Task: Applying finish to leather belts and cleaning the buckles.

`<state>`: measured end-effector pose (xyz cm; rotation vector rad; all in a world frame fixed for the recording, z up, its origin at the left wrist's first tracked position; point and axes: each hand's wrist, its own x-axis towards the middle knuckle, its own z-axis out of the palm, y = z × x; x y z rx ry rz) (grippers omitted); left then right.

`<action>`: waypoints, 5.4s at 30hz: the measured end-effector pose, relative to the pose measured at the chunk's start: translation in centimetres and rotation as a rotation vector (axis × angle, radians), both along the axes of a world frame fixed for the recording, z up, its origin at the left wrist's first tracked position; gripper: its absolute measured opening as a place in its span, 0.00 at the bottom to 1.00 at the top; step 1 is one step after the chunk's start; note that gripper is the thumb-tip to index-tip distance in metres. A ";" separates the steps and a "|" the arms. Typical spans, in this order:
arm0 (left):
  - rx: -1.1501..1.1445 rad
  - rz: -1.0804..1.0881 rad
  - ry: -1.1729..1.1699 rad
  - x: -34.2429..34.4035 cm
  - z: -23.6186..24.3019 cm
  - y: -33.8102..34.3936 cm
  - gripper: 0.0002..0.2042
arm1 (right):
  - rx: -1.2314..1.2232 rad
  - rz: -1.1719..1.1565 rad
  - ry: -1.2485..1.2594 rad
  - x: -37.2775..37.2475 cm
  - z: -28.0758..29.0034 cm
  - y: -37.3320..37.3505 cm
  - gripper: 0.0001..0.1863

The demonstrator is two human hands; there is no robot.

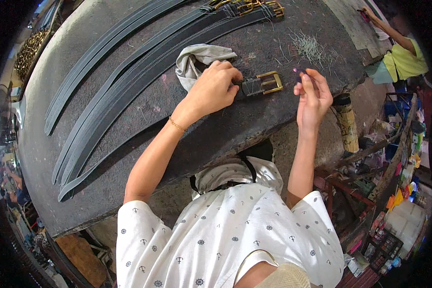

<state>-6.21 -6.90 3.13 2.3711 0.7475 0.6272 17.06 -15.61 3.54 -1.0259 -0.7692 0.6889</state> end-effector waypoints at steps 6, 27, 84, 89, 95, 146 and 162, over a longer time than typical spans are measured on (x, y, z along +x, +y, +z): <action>-0.073 0.122 0.086 1.9 0.2 -0.1 0.11 | -0.065 0.061 0.066 -2.4 -0.3 1.8 0.09; 0.063 0.228 -0.241 0.6 -2.0 -1.5 0.06 | -0.268 0.109 -0.410 -6.2 -2.3 2.3 0.04; 0.182 -0.160 -0.149 3.0 -0.9 0.1 0.06 | -0.305 0.080 -0.477 -2.8 -2.7 -0.4 0.03; 0.191 -0.171 -0.153 3.1 -0.9 0.1 0.06 | -0.300 0.076 -0.511 -2.8 -2.6 -0.4 0.03; 0.212 -0.159 -0.172 3.0 -1.1 0.2 0.06 | -0.297 0.079 -0.545 -2.9 -2.5 -0.4 0.04; 0.320 0.573 0.122 5.3 0.5 -6.2 0.10 | 0.112 0.055 0.313 0.7 -2.8 -3.7 0.03; 0.410 0.504 0.273 6.2 -0.2 -7.4 0.10 | 0.052 0.102 0.286 1.1 -3.8 -3.2 0.02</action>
